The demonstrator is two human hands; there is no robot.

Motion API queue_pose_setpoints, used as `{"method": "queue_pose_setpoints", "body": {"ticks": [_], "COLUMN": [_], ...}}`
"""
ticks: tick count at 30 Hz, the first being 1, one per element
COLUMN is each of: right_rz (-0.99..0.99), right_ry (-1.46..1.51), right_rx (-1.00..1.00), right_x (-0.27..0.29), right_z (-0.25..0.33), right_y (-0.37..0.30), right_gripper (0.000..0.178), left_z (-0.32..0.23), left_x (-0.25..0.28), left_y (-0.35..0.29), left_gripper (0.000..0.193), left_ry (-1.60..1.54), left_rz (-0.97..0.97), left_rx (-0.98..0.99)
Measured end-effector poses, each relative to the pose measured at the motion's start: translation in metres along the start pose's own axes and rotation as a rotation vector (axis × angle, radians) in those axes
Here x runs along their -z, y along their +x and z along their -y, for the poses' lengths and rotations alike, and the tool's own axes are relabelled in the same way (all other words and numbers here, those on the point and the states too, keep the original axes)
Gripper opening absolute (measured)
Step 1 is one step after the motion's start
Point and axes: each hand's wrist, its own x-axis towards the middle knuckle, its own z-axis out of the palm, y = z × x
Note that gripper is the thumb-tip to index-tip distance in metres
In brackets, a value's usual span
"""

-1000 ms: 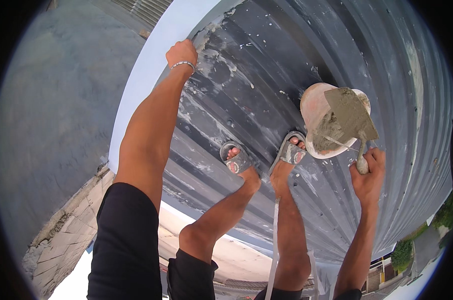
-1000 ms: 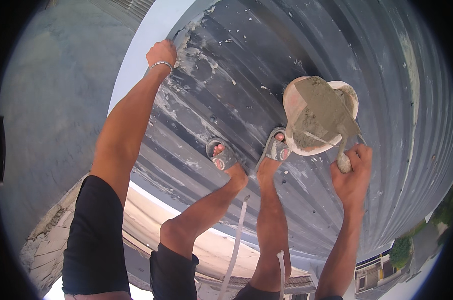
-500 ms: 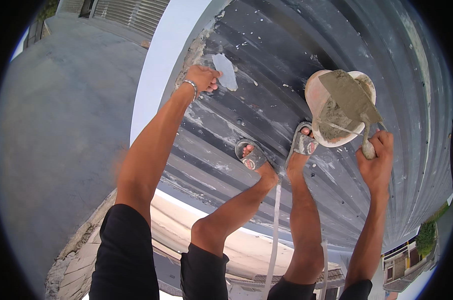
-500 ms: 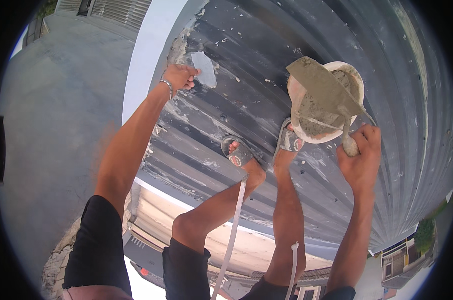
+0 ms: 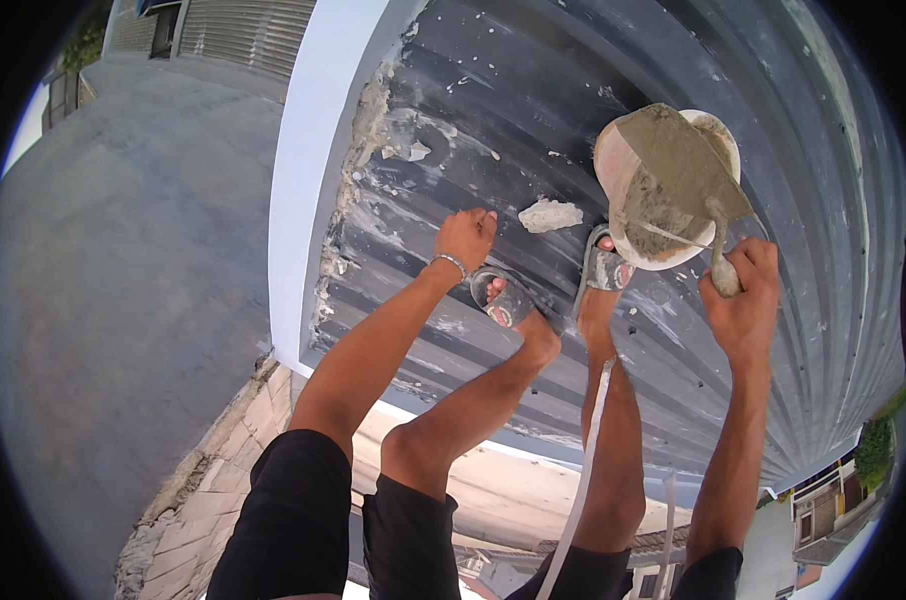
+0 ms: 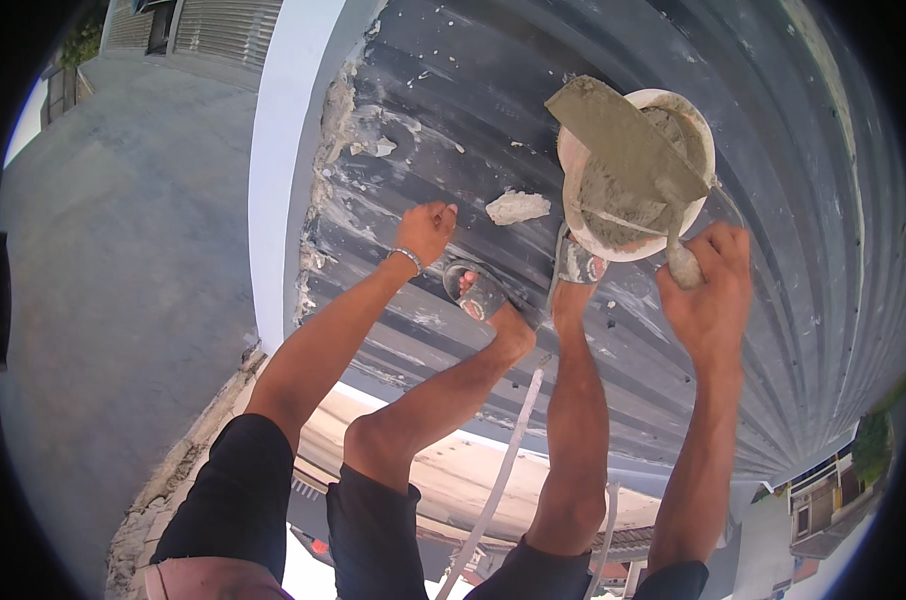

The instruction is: The person applies cement to a corrugated metal roof using a trowel and a bucket. They scoop cement from the bucket and spread it along the roof edge, smoothing the surface repeatedly.

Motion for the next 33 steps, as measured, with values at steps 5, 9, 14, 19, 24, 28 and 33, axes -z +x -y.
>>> {"method": "queue_pose_setpoints", "body": {"ticks": [5,9,14,19,24,28,33], "right_rz": [0.039,0.024,-0.018,-0.068,-0.081,-0.137,-0.313], "right_ry": [0.020,0.049,-0.034,-0.086,-0.077,-0.084,0.076], "right_rx": [-0.030,-0.022,-0.046,-0.015,0.005,0.098,0.105], "right_x": [0.003,-0.002,-0.002,-0.019,-0.032,-0.037,-0.049], "right_z": [0.001,0.010,0.018,0.018,0.031,0.025,0.019], "right_y": [-0.005,-0.002,0.004,0.012,0.020,0.021,0.031], "right_gripper": [0.018,0.019,0.020,0.026,0.029,0.026,0.020], "left_z": [0.068,0.104,0.087,0.032,0.047,0.080,0.083], "left_x": [0.032,0.055,0.071,0.041,0.047,0.079,0.040], "left_y": [0.014,0.052,0.100,0.094,0.086,0.127,0.155], "left_gripper": [0.046,0.070,0.075,0.078,0.077,0.079,0.070], "left_ry": [-0.012,0.055,0.094,-0.084,-0.183,0.026,-0.016], "left_rz": [-0.158,-0.342,-0.570,-0.386,-0.513,-0.700,-0.832], "left_rx": [-0.026,0.160,0.252,0.112,-0.158,-0.044,-0.195]}}
